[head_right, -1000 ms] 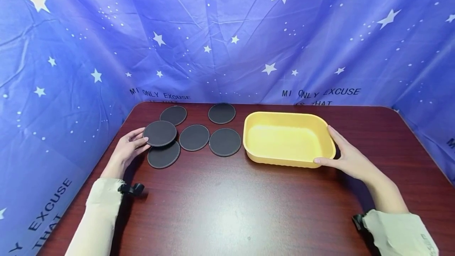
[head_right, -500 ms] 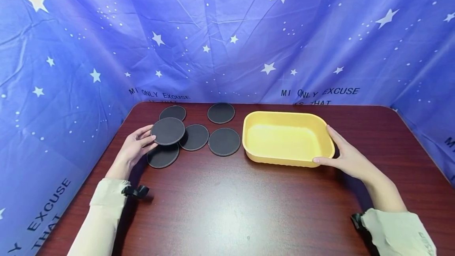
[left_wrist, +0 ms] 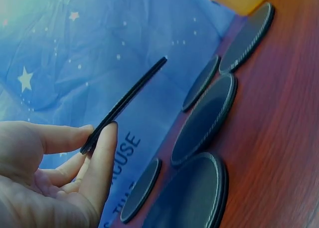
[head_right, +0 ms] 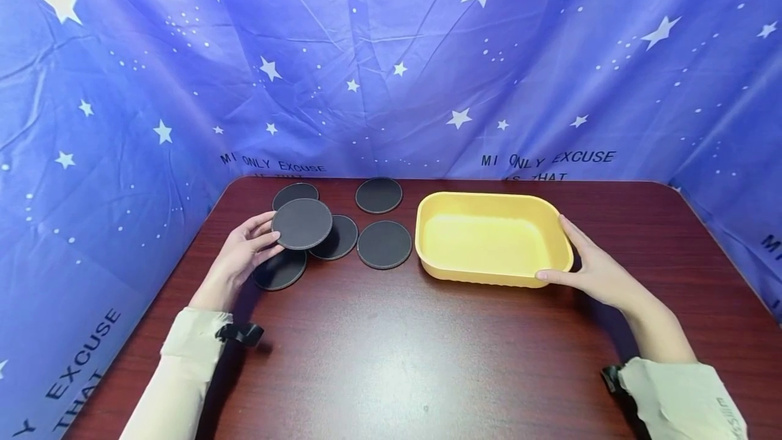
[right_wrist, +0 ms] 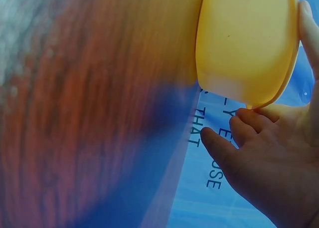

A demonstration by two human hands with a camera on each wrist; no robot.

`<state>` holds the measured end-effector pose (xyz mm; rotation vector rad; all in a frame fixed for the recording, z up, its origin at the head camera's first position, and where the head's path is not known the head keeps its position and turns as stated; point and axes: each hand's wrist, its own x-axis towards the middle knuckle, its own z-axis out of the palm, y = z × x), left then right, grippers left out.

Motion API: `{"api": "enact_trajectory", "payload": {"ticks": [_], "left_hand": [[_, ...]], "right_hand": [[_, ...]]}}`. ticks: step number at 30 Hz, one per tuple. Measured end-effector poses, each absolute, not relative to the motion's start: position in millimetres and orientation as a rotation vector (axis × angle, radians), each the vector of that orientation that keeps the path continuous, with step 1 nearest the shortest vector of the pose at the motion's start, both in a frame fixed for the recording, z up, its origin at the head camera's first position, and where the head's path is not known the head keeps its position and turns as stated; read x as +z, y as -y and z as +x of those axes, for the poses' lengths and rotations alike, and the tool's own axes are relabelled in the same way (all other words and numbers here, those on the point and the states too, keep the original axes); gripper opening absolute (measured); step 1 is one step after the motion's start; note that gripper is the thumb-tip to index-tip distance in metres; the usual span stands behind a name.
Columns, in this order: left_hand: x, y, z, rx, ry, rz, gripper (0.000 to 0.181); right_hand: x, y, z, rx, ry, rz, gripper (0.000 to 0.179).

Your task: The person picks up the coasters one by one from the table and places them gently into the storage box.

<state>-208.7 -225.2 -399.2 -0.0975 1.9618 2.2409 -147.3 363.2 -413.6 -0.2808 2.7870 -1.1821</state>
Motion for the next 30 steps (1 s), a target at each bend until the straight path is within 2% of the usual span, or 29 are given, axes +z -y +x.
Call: {"api": "enact_trajectory", "payload": {"ticks": [30], "left_hand": [[-387, 167, -205, 2.151, -1.982, 0.101, 0.058]], "right_hand": [[-415, -364, -147, -1.220, -2.772, -0.289, 0.108]]}}
